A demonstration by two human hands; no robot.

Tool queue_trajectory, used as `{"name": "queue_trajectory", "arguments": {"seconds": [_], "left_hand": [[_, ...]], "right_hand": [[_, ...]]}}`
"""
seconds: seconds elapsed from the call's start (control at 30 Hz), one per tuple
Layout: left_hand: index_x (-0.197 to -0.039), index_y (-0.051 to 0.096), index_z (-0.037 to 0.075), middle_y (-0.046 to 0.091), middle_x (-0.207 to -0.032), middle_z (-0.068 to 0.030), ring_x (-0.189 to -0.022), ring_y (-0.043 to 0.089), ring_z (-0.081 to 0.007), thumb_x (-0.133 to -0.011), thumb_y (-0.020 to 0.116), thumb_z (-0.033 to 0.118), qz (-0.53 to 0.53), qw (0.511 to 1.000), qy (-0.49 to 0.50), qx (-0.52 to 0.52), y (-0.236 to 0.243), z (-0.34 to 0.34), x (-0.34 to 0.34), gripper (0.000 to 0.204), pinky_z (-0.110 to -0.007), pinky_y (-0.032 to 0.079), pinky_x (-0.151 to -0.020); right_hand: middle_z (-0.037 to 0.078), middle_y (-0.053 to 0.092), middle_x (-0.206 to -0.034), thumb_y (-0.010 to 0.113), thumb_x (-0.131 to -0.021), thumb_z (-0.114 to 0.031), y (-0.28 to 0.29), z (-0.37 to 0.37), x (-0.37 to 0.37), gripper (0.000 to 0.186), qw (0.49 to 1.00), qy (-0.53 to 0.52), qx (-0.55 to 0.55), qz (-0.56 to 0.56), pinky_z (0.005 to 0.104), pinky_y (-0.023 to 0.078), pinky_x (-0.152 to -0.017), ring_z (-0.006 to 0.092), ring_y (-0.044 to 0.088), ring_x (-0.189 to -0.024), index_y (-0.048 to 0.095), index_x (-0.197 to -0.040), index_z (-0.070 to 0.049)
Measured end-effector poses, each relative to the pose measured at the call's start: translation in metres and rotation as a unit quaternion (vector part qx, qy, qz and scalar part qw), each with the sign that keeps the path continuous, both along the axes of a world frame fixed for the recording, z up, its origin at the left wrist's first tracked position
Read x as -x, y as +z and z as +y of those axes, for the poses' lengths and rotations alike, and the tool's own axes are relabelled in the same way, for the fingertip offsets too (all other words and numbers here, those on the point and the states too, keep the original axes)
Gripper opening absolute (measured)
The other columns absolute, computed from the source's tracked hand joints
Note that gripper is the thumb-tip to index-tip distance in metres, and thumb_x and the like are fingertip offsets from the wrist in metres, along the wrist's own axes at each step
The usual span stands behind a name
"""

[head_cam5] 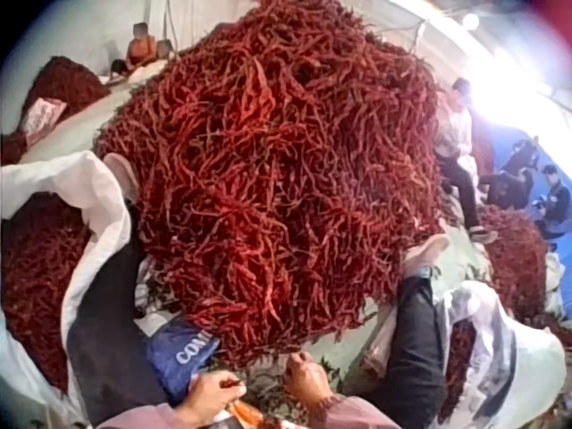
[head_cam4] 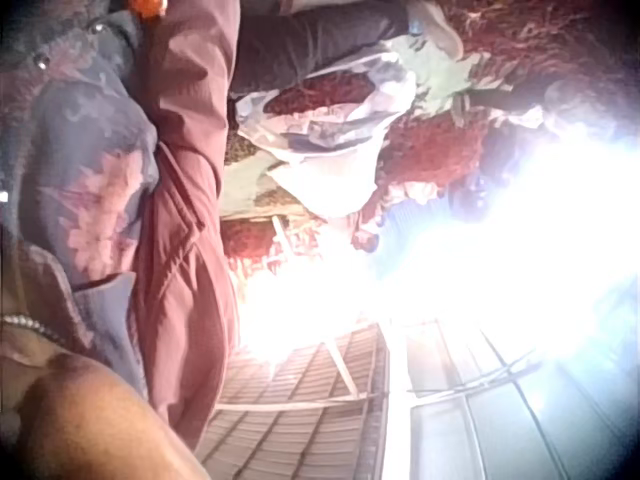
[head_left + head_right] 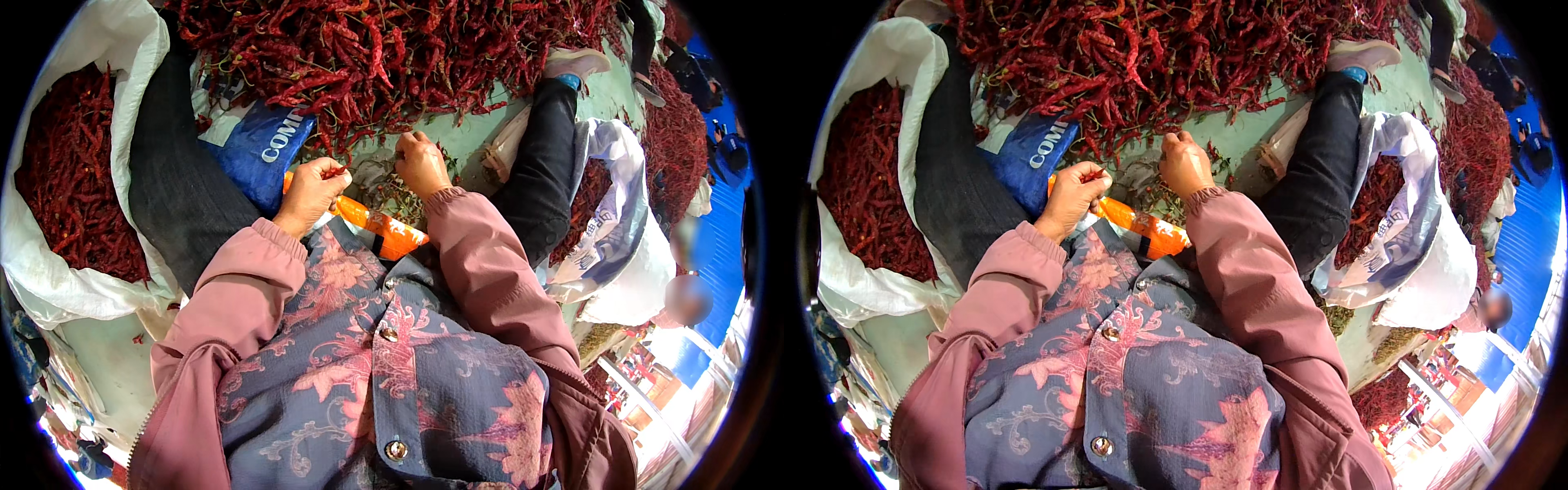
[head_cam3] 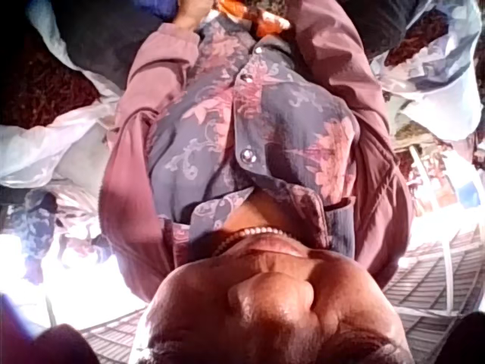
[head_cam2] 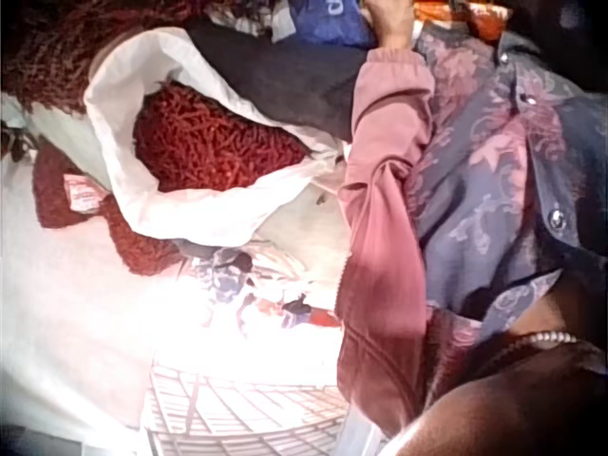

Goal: The person sits on the floor and removes stems from dried red peppers by hand. The de-stemmed peppers are placed into a large white sack, while the discarded stems are dropped onto the floor.

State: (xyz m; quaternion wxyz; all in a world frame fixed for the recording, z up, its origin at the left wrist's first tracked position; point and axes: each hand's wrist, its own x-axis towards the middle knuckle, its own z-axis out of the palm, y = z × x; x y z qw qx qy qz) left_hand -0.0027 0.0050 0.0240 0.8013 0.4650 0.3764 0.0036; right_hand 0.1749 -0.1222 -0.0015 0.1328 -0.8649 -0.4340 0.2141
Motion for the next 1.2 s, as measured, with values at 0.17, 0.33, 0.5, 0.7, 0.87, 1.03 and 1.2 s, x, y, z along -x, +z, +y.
{"name": "queue_trajectory", "arguments": {"seconds": [0.17,0.33,0.5,0.7,0.87,1.03,1.2], "left_hand": [[-0.081,0.057,0.001,0.052,-0.063,0.0005,-0.045,0.045,-0.0036,-0.081,0.059,0.005,-0.016,1.000,-0.018,-0.017,-0.005,-0.002,-0.007,0.005,-0.018,0.039,-0.041],[-0.081,0.057,0.001,0.053,-0.064,0.0005,-0.046,0.045,-0.0035,-0.082,0.059,0.005,-0.030,0.999,-0.016,-0.006,-0.004,-0.002,-0.004,0.004,-0.018,0.039,-0.041],[-0.085,0.059,0.001,0.053,-0.066,0.0009,-0.047,0.045,-0.0035,-0.081,0.059,0.005,-0.019,0.999,-0.025,-0.023,-0.003,-0.001,-0.006,0.005,-0.018,0.039,-0.042],[-0.096,0.061,0.001,0.053,-0.069,0.0034,-0.055,0.044,-0.0020,-0.082,0.059,0.005,-0.063,0.997,-0.032,-0.006,0.002,-0.004,-0.011,0.014,-0.017,0.037,-0.047],[-0.087,0.062,0.001,0.053,-0.067,0.0041,-0.060,0.045,-0.0020,-0.082,0.061,0.008,-0.072,0.989,-0.108,-0.071,0.003,-0.007,-0.007,0.009,-0.018,0.037,-0.050],[-0.082,0.062,0.000,0.054,-0.064,0.0033,-0.058,0.044,-0.0034,-0.081,0.060,0.007,-0.042,0.964,-0.161,-0.209,-0.004,-0.010,-0.007,0.007,-0.021,0.037,-0.050],[-0.078,0.062,-0.001,0.054,-0.061,0.0008,-0.058,0.045,-0.0050,-0.077,0.061,0.005,-0.045,0.951,-0.176,-0.249,-0.015,-0.014,-0.005,0.007,-0.024,0.037,-0.050]], "right_hand": [[0.020,0.051,-0.095,0.056,-0.069,-0.005,0.006,-0.001,0.001,0.024,0.999,0.009,0.025,-0.029,0.0445,0.048,-0.069,0.0382,0.057,-0.082,0.053,-0.093,-0.004],[0.021,0.051,-0.098,0.055,-0.069,-0.003,-0.008,0.000,0.001,0.024,0.997,0.029,0.039,-0.064,0.0440,0.048,-0.068,0.0377,0.058,-0.081,0.054,-0.093,-0.004],[0.017,0.056,-0.092,0.055,-0.069,0.001,0.015,-0.005,-0.003,0.021,0.994,-0.009,-0.053,0.092,0.0374,0.049,-0.066,0.0286,0.061,-0.077,0.056,-0.089,-0.002],[0.007,0.060,-0.082,0.046,-0.075,0.006,0.049,-0.002,0.014,0.018,0.640,-0.241,-0.209,0.699,0.0308,0.050,-0.065,0.0175,0.059,-0.071,0.056,-0.089,0.000],[0.008,0.058,-0.090,0.041,-0.077,0.008,0.045,-0.006,0.029,0.023,0.600,-0.266,-0.215,0.723,0.0312,0.051,-0.071,0.0185,0.059,-0.077,0.055,-0.094,0.001],[0.009,0.059,-0.089,0.046,-0.079,0.008,0.052,-0.014,0.035,0.021,0.686,-0.262,-0.177,0.655,0.0296,0.051,-0.073,0.0170,0.060,-0.078,0.056,-0.096,0.002],[0.008,0.061,-0.084,0.050,-0.078,0.008,0.055,-0.015,0.039,0.016,0.821,-0.187,-0.140,0.521,0.0261,0.051,-0.068,0.0140,0.060,-0.075,0.057,-0.092,0.004]]}}
